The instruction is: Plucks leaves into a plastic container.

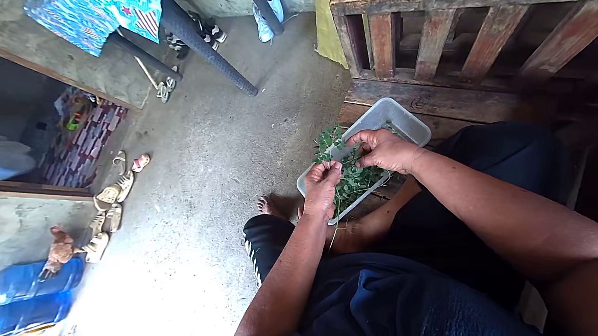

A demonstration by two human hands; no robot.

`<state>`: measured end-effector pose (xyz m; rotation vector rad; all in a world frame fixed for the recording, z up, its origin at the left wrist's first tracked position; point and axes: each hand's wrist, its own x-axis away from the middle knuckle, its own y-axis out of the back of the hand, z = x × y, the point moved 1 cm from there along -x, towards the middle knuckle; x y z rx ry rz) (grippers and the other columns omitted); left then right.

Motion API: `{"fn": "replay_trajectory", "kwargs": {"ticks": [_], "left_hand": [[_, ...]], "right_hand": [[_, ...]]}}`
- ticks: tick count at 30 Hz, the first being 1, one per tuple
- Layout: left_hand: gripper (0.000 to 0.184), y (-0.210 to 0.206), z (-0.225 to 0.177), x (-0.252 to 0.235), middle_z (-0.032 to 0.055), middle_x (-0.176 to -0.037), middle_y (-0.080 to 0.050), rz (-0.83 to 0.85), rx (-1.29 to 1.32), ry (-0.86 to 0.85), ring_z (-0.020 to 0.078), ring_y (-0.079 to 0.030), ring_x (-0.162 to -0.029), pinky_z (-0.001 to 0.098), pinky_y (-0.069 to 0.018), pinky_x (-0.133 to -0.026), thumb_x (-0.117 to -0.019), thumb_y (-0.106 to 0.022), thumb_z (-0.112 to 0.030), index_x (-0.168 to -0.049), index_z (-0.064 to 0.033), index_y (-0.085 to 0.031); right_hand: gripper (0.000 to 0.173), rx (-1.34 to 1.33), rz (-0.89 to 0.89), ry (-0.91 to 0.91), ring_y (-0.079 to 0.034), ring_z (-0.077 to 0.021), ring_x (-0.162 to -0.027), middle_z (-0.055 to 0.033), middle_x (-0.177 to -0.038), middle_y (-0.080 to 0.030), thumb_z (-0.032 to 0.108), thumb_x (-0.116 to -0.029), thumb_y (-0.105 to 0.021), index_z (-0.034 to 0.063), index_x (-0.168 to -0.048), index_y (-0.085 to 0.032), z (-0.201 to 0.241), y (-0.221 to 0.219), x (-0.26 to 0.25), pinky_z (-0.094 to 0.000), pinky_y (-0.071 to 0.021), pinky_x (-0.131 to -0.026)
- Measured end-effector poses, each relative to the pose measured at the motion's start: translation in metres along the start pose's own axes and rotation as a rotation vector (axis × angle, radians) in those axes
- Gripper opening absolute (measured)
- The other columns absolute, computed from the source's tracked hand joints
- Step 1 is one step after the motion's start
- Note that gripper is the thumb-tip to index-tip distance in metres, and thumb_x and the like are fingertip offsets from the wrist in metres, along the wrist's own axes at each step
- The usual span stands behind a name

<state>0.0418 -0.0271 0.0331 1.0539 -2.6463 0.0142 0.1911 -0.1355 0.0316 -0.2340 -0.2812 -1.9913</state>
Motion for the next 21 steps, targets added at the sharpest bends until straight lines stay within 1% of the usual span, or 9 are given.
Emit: {"fn": "replay_trajectory", "kwargs": {"ticks": [2,4,6,7,9,11,13,17,21], "left_hand": [[0.007,0.004,0.0,-0.002,-0.0037,-0.087,-0.061,-0.002,-0.006,-0.024,0.0048,-0.059,-0.079,0.0229,-0.0521,-0.078,-0.1007,-0.062,-0.007,-0.095,-0.0112,-0.06],[0.008,0.006,-0.001,-0.004,-0.0033,-0.087,-0.062,-0.007,0.009,-0.03,0.0052,-0.06,-0.08,0.0228,-0.0524,-0.079,-0.1005,-0.062,-0.006,-0.095,-0.0106,-0.061],[0.007,0.008,0.0,-0.004,-0.0034,-0.088,-0.063,-0.002,0.004,-0.021,0.0054,-0.061,-0.082,0.0229,-0.0527,-0.08,-0.1003,-0.063,-0.006,-0.095,-0.0106,-0.061],[0.007,0.009,0.001,-0.003,-0.0034,-0.089,-0.063,0.001,-0.001,-0.014,0.0055,-0.061,-0.082,0.0232,-0.0527,-0.08,-0.1003,-0.063,-0.006,-0.095,-0.0107,-0.061],[0.007,0.009,0.001,-0.002,-0.0036,-0.089,-0.063,0.006,-0.007,-0.013,0.0053,-0.061,-0.082,0.0231,-0.0526,-0.08,-0.1,-0.063,-0.007,-0.095,-0.0111,-0.062],[0.008,0.007,0.001,-0.001,-0.0029,-0.088,-0.062,0.013,0.0,-0.023,0.0061,-0.06,-0.081,0.0234,-0.0521,-0.079,-0.0998,-0.063,-0.005,-0.094,-0.01,-0.062],[0.007,0.006,0.001,-0.001,-0.0031,-0.089,-0.062,0.022,-0.009,-0.025,0.0057,-0.06,-0.082,0.0232,-0.0521,-0.079,-0.1,-0.063,-0.005,-0.095,-0.0099,-0.062],[0.008,0.005,0.001,0.0,-0.003,-0.087,-0.062,0.02,-0.003,-0.021,0.0058,-0.06,-0.08,0.0233,-0.0519,-0.079,-0.1002,-0.062,-0.004,-0.094,-0.0096,-0.062],[0.009,0.01,0.002,-0.003,-0.0039,-0.087,-0.063,-0.004,0.025,-0.008,0.0059,-0.061,-0.081,0.0237,-0.0528,-0.079,-0.101,-0.06,-0.004,-0.094,-0.0106,-0.061]], "right_hand": [[0.052,0.062,-0.008,-0.023,-0.065,-0.0228,-0.09,-0.0185,-0.106,-0.067,-0.007,-0.0883,-0.073,-0.0002,-0.137,-0.056,0.0,0.004,-0.001,-0.041,-0.0543,-0.087],[0.053,0.048,0.011,-0.046,-0.066,-0.0257,-0.101,-0.0208,-0.118,-0.066,-0.005,-0.0893,-0.073,0.0001,-0.139,-0.056,-0.002,0.01,-0.002,-0.0431,-0.0538,-0.092],[0.047,-0.041,0.031,-0.053,-0.063,-0.0251,-0.113,-0.019,-0.13,-0.063,-0.005,-0.0925,-0.063,0.0016,-0.139,-0.057,-0.005,0.017,-0.002,-0.0427,-0.0517,-0.095],[0.041,-0.105,0.016,-0.06,-0.062,-0.0222,-0.111,-0.0154,-0.129,-0.064,-0.004,-0.0941,-0.057,0.0033,-0.134,-0.062,-0.005,0.019,-0.002,-0.0408,-0.0503,-0.092],[0.024,-0.201,-0.01,-0.074,-0.061,-0.0147,-0.101,-0.008,-0.118,-0.068,0.006,-0.0996,-0.056,0.0055,-0.119,-0.07,-0.004,0.021,-0.002,-0.0347,-0.0486,-0.084],[0.017,-0.176,-0.019,-0.079,-0.059,-0.0117,-0.091,-0.0049,-0.105,-0.068,0.018,-0.1017,-0.063,0.0054,-0.108,-0.072,-0.003,0.018,0.0,-0.033,-0.0479,-0.081],[0.015,-0.088,-0.016,-0.06,-0.059,-0.0127,-0.088,-0.0062,-0.098,-0.067,0.017,-0.0985,-0.069,0.0035,-0.103,-0.072,-0.002,0.013,0.001,-0.0347,-0.0488,-0.082],[0.011,-0.031,-0.109,0.025,-0.055,-0.0082,-0.072,-0.0019,-0.079,-0.061,0.007,-0.0949,-0.071,0.0038,-0.085,-0.068,-0.003,0.007,-0.001,-0.0283,-0.0459,-0.07],[0.016,-0.045,-0.191,-0.008,-0.054,-0.0059,-0.073,-0.0006,-0.08,-0.063,0.013,-0.0977,-0.07,0.004,-0.085,-0.069,-0.003,0.015,-0.002,-0.0273,-0.0451,-0.071]]}}
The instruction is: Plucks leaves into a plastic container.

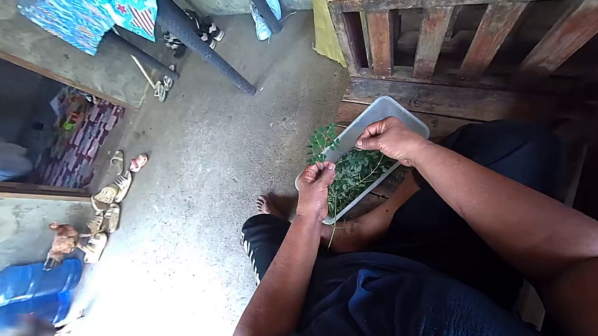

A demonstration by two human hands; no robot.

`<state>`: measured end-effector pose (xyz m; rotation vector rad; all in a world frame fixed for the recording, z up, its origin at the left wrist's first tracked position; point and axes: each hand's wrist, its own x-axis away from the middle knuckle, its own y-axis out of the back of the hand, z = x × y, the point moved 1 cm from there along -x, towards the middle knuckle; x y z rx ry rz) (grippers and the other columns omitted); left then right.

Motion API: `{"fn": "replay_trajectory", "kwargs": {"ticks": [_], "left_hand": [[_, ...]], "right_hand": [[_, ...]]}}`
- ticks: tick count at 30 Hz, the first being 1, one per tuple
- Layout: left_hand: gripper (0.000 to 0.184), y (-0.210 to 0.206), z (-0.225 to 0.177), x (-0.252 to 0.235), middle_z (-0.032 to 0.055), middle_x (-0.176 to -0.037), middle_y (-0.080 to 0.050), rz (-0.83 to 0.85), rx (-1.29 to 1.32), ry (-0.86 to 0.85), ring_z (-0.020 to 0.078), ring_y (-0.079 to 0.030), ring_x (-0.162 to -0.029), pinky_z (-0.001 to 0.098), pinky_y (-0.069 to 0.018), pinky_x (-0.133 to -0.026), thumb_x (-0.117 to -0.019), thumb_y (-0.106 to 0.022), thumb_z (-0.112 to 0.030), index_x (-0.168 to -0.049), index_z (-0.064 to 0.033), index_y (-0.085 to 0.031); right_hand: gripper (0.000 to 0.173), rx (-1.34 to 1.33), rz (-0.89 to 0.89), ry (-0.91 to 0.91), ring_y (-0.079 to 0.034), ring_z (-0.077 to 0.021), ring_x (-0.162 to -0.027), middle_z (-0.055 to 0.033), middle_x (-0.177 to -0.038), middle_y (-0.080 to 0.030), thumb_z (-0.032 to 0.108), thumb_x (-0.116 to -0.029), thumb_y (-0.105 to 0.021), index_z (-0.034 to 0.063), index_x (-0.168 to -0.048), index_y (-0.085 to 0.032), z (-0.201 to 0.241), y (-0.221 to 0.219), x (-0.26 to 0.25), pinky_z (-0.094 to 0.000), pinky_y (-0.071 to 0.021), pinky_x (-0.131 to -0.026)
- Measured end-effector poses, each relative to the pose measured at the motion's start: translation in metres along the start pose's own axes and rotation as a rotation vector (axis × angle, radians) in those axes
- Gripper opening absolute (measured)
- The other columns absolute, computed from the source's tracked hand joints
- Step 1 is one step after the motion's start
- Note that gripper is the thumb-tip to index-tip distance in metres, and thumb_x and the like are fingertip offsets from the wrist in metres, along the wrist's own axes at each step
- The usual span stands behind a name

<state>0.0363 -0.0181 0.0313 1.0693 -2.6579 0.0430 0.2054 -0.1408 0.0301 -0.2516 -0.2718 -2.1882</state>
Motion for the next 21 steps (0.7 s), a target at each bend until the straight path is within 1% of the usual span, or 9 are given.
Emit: {"fn": "replay_trajectory", "kwargs": {"ticks": [1,2,3,4,8,11,13,18,21], "left_hand": [[0.01,0.0008,0.0,-0.0002,-0.0036,-0.087,-0.063,-0.001,0.01,0.002,0.0063,-0.061,-0.08,0.0243,-0.0531,-0.079,-0.101,-0.06,-0.004,-0.094,-0.0108,-0.061],[0.01,0.0013,-0.0001,-0.0001,-0.0034,-0.086,-0.063,-0.001,0.017,0.001,0.0065,-0.061,-0.08,0.0246,-0.0533,-0.079,-0.1009,-0.061,-0.004,-0.093,-0.0109,-0.062],[0.01,0.0016,0.0,0.0004,-0.0032,-0.086,-0.064,0.0,0.022,0.001,0.0068,-0.062,-0.08,0.0248,-0.0536,-0.079,-0.1006,-0.061,-0.004,-0.093,-0.011,-0.062],[0.01,0.002,0.0001,0.0009,-0.0032,-0.087,-0.064,0.003,0.024,0.0,0.0068,-0.062,-0.08,0.0247,-0.0539,-0.079,-0.1003,-0.062,-0.004,-0.093,-0.0112,-0.063],[0.01,0.0023,0.0017,0.001,-0.0029,-0.086,-0.064,0.019,0.034,-0.004,0.0065,-0.062,-0.079,0.0234,-0.0537,-0.078,-0.0997,-0.062,-0.003,-0.093,-0.0108,-0.063],[0.011,0.0025,0.0016,0.0023,-0.0033,-0.085,-0.064,0.026,0.024,-0.008,0.0061,-0.061,-0.079,0.0233,-0.0531,-0.078,-0.0998,-0.062,-0.004,-0.092,-0.0113,-0.063],[0.011,0.0025,0.0019,0.0019,-0.0037,-0.086,-0.064,0.028,0.015,-0.005,0.0059,-0.061,-0.08,0.0233,-0.0532,-0.078,-0.1,-0.062,-0.004,-0.092,-0.0115,-0.063],[0.012,0.003,0.0051,-0.0019,-0.004,-0.085,-0.063,0.0,0.019,-0.002,0.0055,-0.061,-0.079,0.0233,-0.0537,-0.079,-0.1013,-0.059,-0.003,-0.093,-0.0111,-0.061],[0.012,0.0046,0.0044,-0.0026,-0.0037,-0.086,-0.064,-0.002,0.033,0.006,0.006,-0.062,-0.079,0.0236,-0.0542,-0.079,-0.1015,-0.058,-0.003,-0.094,-0.011,-0.061]], "right_hand": [[0.02,0.008,0.018,-0.041,-0.054,-0.0072,-0.077,-0.0016,-0.085,-0.065,0.019,-0.1016,-0.065,0.0034,-0.091,-0.07,0.0007,0.0016,0.0,-0.0292,-0.0441,-0.074],[0.024,0.003,0.052,-0.091,-0.058,-0.0098,-0.086,-0.0042,-0.098,-0.068,0.024,-0.1046,-0.061,0.0023,-0.103,-0.071,0.0015,0.0031,-0.0001,-0.032,-0.0472,-0.081],[0.028,-0.012,0.081,-0.127,-0.061,-0.0115,-0.092,-0.0057,-0.106,-0.07,0.027,-0.106,-0.058,0.002,-0.111,-0.07,0.0007,0.0032,-0.0008,-0.0332,-0.0488,-0.083],[0.029,-0.028,0.104,-0.146,-0.062,-0.0124,-0.093,-0.0062,-0.109,-0.07,0.028,-0.1056,-0.059,0.0022,-0.114,-0.069,-0.0001,0.0028,-0.0009,-0.0336,-0.0496,-0.083],[0.016,-0.031,0.177,-0.138,-0.06,-0.0137,-0.087,-0.0074,-0.099,-0.066,0.017,-0.0994,-0.068,0.0018,-0.105,-0.07,0.0004,0.0027,0.0018,-0.0322,-0.0507,-0.079],[0.006,-0.011,0.195,-0.1,-0.058,-0.0092,-0.077,-0.0031,-0.088,-0.066,0.009,-0.0971,-0.069,0.0038,-0.095,-0.07,-0.0008,0.0019,0.0018,-0.0264,-0.049,-0.072],[0.007,0.002,0.187,-0.069,-0.056,-0.0078,-0.073,-0.0018,-0.083,-0.064,0.007,-0.0972,-0.068,0.0044,-0.09,-0.069,-0.0008,0.0012,0.002,-0.025,-0.0473,-0.069],[0.008,-0.094,0.055,-0.063,-0.058,-0.0088,-0.076,-0.0034,-0.088,-0.065,0.005,-0.0973,-0.066,0.0038,-0.09,-0.066,-0.0014,-0.0006,-0.0005,-0.0258,-0.0487,-0.071],[0.014,-0.101,0.043,-0.145,-0.062,-0.0083,-0.079,-0.0029,-0.095,-0.069,0.014,-0.1036,-0.06,0.0037,-0.103,-0.069,-0.0003,0.0036,-0.0019,-0.026,-0.0511,-0.072]]}}
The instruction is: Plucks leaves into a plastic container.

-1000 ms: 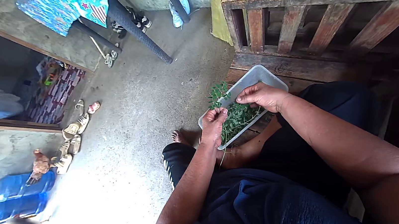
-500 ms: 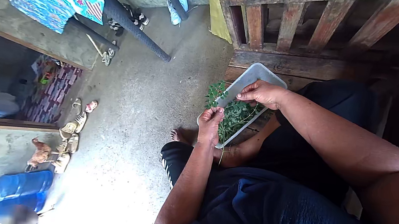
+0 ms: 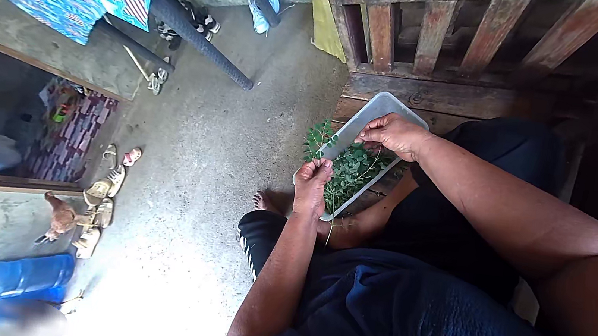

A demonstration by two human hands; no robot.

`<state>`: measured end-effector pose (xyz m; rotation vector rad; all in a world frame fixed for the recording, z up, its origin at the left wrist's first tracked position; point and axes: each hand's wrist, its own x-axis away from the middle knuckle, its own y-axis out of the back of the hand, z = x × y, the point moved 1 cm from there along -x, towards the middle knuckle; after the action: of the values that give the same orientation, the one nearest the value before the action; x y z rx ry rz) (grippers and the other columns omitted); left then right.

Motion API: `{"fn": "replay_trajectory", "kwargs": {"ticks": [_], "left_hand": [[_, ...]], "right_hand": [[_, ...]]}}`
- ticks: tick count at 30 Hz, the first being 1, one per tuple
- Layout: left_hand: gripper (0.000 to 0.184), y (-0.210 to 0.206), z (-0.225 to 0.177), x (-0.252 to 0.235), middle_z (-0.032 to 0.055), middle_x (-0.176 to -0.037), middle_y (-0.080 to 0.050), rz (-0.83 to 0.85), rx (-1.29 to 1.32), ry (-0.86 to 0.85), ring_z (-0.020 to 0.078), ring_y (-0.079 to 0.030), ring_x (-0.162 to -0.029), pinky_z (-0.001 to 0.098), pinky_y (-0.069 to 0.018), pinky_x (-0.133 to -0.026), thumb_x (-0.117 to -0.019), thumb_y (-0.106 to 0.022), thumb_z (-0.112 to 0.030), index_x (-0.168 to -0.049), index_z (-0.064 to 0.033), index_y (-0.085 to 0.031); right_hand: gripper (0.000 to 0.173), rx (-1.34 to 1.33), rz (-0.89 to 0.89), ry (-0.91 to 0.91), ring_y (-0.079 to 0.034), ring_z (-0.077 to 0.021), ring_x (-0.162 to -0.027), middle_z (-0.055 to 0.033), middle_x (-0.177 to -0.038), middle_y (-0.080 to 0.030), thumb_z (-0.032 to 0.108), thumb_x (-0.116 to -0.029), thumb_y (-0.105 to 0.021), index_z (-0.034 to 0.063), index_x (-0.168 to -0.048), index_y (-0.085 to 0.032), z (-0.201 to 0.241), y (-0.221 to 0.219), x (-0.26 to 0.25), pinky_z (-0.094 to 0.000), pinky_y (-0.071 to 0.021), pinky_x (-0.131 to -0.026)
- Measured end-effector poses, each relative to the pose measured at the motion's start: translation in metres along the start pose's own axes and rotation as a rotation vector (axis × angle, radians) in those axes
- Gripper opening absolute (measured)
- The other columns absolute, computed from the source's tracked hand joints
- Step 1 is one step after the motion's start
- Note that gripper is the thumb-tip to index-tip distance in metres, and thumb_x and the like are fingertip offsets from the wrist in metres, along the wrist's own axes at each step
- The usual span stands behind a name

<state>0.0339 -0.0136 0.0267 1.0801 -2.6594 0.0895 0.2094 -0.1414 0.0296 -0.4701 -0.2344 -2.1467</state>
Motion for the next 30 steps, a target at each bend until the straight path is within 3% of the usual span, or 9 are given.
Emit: {"fn": "replay_trajectory", "kwargs": {"ticks": [2,4,8,12,16,21,27,30], "left_hand": [[0.01,0.001,0.0,0.0,-0.0029,-0.087,-0.064,0.006,0.001,-0.003,0.007,-0.062,-0.08,0.0247,-0.0542,-0.079,-0.1013,-0.059,-0.003,-0.095,-0.0099,-0.061],[0.01,0.001,0.0,0.002,-0.0029,-0.087,-0.064,0.006,-0.002,0.0,0.0069,-0.062,-0.08,0.0245,-0.0545,-0.079,-0.1013,-0.059,-0.003,-0.094,-0.0105,-0.061],[0.011,0.002,0.001,0.002,-0.0028,-0.086,-0.064,0.01,0.003,-0.006,0.0071,-0.063,-0.08,0.0246,-0.0546,-0.078,-0.1004,-0.061,-0.003,-0.093,-0.0108,-0.062],[0.011,0.001,0.001,0.003,-0.0036,-0.086,-0.065,0.008,-0.008,-0.012,0.0061,-0.063,-0.08,0.0234,-0.0542,-0.078,-0.1,-0.061,-0.002,-0.093,-0.0108,-0.063],[0.011,0.002,0.0,0.003,-0.0043,-0.087,-0.063,-0.019,-0.012,0.008,0.0052,-0.062,-0.08,0.023,-0.0538,-0.079,-0.1016,-0.059,-0.004,-0.094,-0.0117,-0.06],[0.011,0.003,0.004,0.001,-0.0034,-0.086,-0.064,-0.027,0.014,0.015,0.006,-0.063,-0.079,0.0233,-0.0545,-0.078,-0.1007,-0.06,-0.003,-0.093,-0.0108,-0.062],[0.012,0.003,0.004,0.002,-0.0043,-0.085,-0.064,-0.015,0.014,0.011,0.0051,-0.062,-0.078,0.0224,-0.0542,-0.077,-0.1009,-0.06,-0.003,-0.092,-0.0117,-0.062],[0.013,0.003,0.004,0.002,-0.0044,-0.084,-0.064,-0.005,0.005,0.007,0.0053,-0.062,-0.078,0.0223,-0.0541,-0.077,-0.1006,-0.06,-0.003,-0.092,-0.0115,-0.063]], "right_hand": [[0.026,0.034,0.051,-0.056,-0.062,-0.0092,-0.08,-0.0029,-0.1,-0.07,0.025,-0.1084,-0.052,0.0053,-0.112,-0.068,-0.001,0.001,0.0,-0.0281,-0.0501,-0.072],[0.028,0.062,0.102,-0.07,-0.061,-0.0104,-0.081,-0.004,-0.1,-0.069,0.027,-0.108,-0.053,0.0055,-0.114,-0.069,-0.002,-0.001,0.001,-0.0291,-0.05,-0.073],[0.009,0.102,0.134,-0.014,-0.06,-0.0103,-0.08,-0.0052,-0.092,-0.066,0.012,-0.1006,-0.065,0.0032,-0.1,-0.068,-0.003,-0.003,0.002,-0.0275,-0.0504,-0.073],[0.008,0.091,0.054,0.036,-0.058,-0.0081,-0.075,-0.0028,-0.085,-0.063,0.006,-0.099,-0.065,0.0032,-0.092,-0.067,-0.002,-0.005,0.002,-0.0252,-0.049,-0.072],[0.009,0.11,-0.032,0.017,-0.059,-0.011,-0.079,-0.0071,-0.091,-0.064,0.008,-0.1001,-0.064,0.0004,-0.099,-0.067,-0.005,-0.002,-0.002,-0.0289,-0.0504,-0.075],[0.022,0.09,0.101,-0.033,-0.064,-0.0101,-0.079,-0.0055,-0.098,-0.071,0.021,-0.107,-0.056,0.0035,-0.114,-0.068,-0.003,-0.004,0.0,-0.0272,-0.0515,-0.071],[0.019,0.087,0.171,-0.031,-0.066,-0.0088,-0.077,-0.0052,-0.094,-0.073,0.018,-0.1056,-0.058,0.0034,-0.111,-0.069,-0.001,-0.008,0.005,-0.0243,-0.0519,-0.068],[0.01,0.154,0.166,0.005,-0.065,-0.0088,-0.074,-0.0046,-0.086,-0.071,0.011,-0.1006,-0.065,0.0022,-0.1,-0.069,0.0,-0.01,0.007,-0.0248,-0.0518,-0.07]]}}
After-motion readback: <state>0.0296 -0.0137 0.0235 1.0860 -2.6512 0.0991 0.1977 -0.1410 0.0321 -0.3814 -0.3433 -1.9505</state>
